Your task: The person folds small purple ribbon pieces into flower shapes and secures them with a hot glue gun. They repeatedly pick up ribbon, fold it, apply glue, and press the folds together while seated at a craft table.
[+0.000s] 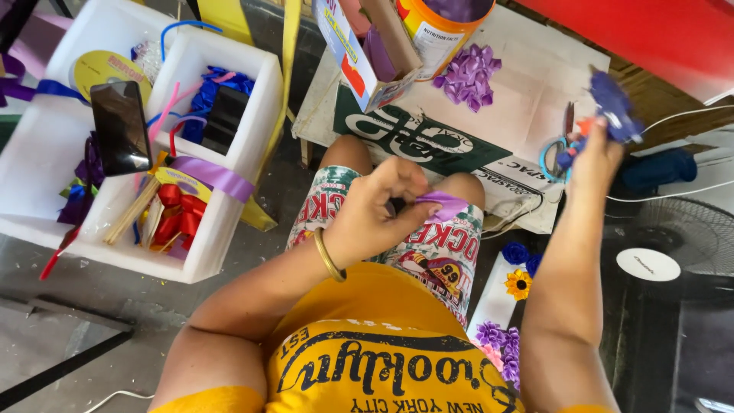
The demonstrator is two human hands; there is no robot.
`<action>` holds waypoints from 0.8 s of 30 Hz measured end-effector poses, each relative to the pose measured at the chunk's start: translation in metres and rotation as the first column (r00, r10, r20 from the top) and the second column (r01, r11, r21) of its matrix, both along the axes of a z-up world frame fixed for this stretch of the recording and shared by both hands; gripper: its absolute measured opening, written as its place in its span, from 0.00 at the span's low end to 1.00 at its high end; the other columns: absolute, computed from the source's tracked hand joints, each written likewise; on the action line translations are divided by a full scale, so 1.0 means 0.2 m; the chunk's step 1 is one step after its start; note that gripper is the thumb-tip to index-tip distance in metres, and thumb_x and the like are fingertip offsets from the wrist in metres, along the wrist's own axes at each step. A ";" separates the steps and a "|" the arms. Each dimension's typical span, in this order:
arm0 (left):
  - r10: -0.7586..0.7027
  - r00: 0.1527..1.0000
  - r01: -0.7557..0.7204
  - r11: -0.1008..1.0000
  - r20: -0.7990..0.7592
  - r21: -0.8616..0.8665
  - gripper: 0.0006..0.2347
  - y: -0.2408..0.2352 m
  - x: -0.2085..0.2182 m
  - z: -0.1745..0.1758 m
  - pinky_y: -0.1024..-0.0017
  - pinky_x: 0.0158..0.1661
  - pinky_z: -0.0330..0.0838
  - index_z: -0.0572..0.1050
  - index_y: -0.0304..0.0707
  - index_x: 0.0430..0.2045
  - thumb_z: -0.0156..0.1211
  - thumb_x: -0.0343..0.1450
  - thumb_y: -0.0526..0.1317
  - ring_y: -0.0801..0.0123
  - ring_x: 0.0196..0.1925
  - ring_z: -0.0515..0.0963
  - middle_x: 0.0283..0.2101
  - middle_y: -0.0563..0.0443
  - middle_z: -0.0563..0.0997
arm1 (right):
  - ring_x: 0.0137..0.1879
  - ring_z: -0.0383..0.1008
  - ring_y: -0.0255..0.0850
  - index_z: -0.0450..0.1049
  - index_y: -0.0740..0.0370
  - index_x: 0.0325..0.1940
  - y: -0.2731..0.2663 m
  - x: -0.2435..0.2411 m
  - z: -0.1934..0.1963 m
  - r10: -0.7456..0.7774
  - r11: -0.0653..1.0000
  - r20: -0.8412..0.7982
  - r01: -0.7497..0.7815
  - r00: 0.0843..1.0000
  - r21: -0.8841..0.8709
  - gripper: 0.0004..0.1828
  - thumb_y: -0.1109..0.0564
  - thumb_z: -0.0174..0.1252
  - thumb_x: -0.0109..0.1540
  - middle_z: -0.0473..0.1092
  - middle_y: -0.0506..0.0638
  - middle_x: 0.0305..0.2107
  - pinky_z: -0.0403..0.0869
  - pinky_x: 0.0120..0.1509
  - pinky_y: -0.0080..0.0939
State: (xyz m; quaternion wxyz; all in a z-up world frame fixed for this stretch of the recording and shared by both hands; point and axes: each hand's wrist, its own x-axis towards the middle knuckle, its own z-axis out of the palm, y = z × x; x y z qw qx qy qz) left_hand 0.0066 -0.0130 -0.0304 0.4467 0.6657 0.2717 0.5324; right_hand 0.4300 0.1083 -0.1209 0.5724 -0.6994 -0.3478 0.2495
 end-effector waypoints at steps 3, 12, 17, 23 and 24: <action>-0.038 0.977 0.072 0.985 0.208 -0.156 0.15 -0.01 0.04 -0.01 0.78 0.32 0.79 0.65 0.38 0.46 0.65 0.72 0.31 0.70 0.33 0.85 0.35 0.45 0.84 | 0.29 0.71 0.29 0.78 0.52 0.41 0.28 0.11 -0.26 0.013 1.000 0.235 -0.013 0.972 -0.004 0.16 0.39 0.58 0.67 0.75 0.41 0.29 0.68 0.30 0.32; 0.031 0.917 0.116 0.933 0.398 -0.340 0.20 -0.03 0.11 -0.01 0.79 0.39 0.77 0.70 0.33 0.53 0.70 0.68 0.29 0.76 0.32 0.84 0.31 0.49 0.84 | 0.62 0.65 0.64 0.72 0.65 0.57 0.49 0.11 -0.72 0.144 0.888 0.812 0.288 0.566 -0.358 0.36 0.27 0.53 0.70 0.69 0.64 0.54 0.57 0.62 0.78; 0.025 0.919 0.118 0.934 0.393 -0.336 0.19 -0.03 0.12 -0.04 0.78 0.39 0.77 0.71 0.32 0.53 0.69 0.68 0.29 0.75 0.33 0.83 0.32 0.48 0.84 | 0.69 0.64 0.67 0.61 0.64 0.70 0.23 -0.19 -0.29 -0.072 0.995 0.648 0.015 0.758 0.094 0.34 0.44 0.68 0.72 0.58 0.67 0.63 0.54 0.72 0.73; 0.012 0.913 0.126 0.943 0.408 -0.308 0.18 -0.04 0.18 -0.05 0.78 0.39 0.78 0.72 0.31 0.53 0.68 0.69 0.29 0.75 0.33 0.84 0.32 0.47 0.84 | 0.37 0.76 0.41 0.78 0.64 0.44 -0.47 -0.83 0.45 0.448 0.763 0.539 -0.619 0.713 0.185 0.39 0.24 0.52 0.62 0.76 0.51 0.30 0.75 0.52 0.38; 0.016 0.912 0.119 0.946 0.410 -0.302 0.18 -0.04 0.18 -0.05 0.78 0.39 0.77 0.72 0.31 0.53 0.68 0.69 0.28 0.76 0.33 0.83 0.31 0.47 0.84 | 0.33 0.76 0.40 0.81 0.64 0.37 -0.56 -0.91 0.50 0.565 0.696 0.471 -0.698 0.677 0.169 0.42 0.20 0.60 0.52 0.76 0.50 0.26 0.77 0.49 0.38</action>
